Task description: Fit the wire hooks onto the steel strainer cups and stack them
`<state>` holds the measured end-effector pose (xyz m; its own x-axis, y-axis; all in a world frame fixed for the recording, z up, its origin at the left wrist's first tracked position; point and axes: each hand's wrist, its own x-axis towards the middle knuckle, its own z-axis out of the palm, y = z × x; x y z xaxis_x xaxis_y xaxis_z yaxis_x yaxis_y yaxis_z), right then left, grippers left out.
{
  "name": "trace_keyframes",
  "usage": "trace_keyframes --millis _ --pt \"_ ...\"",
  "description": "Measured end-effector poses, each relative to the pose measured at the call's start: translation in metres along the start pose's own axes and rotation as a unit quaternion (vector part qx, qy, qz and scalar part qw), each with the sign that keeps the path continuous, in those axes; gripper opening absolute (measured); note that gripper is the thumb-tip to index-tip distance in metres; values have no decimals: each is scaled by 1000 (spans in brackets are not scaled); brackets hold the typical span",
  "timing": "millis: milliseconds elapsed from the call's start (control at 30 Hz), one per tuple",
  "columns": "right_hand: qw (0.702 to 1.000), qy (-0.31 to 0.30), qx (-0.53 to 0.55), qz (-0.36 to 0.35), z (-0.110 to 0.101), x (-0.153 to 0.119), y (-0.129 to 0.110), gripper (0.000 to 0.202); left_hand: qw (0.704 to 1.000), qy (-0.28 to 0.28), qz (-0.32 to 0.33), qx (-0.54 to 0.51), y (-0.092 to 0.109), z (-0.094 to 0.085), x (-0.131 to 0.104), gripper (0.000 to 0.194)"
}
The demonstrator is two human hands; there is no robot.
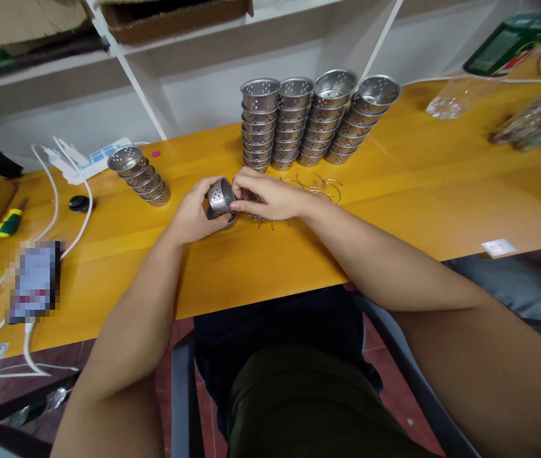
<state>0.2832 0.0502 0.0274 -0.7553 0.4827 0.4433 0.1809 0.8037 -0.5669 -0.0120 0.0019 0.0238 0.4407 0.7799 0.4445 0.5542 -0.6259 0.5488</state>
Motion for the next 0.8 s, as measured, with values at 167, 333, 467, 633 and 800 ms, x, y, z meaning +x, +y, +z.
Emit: trace_keyframes --millis 167,333,467,633,800 --pt "1000 3 -5 3 4 1 9 45 999 4 -30 -14 -3 0 1 89" --pt "1000 -3 10 -9 3 0 8 46 999 5 -33 -30 -3 0 0 90" --pt "999 21 22 -10 5 2 8 50 999 7 -28 -29 -1 -2 0 88" --pt "991 23 129 -18 2 2 6 69 998 11 -36 -50 -8 0 -1 86" --pt "969 -20 245 24 -20 -2 -1 71 993 94 -54 -55 -28 -8 2 94"
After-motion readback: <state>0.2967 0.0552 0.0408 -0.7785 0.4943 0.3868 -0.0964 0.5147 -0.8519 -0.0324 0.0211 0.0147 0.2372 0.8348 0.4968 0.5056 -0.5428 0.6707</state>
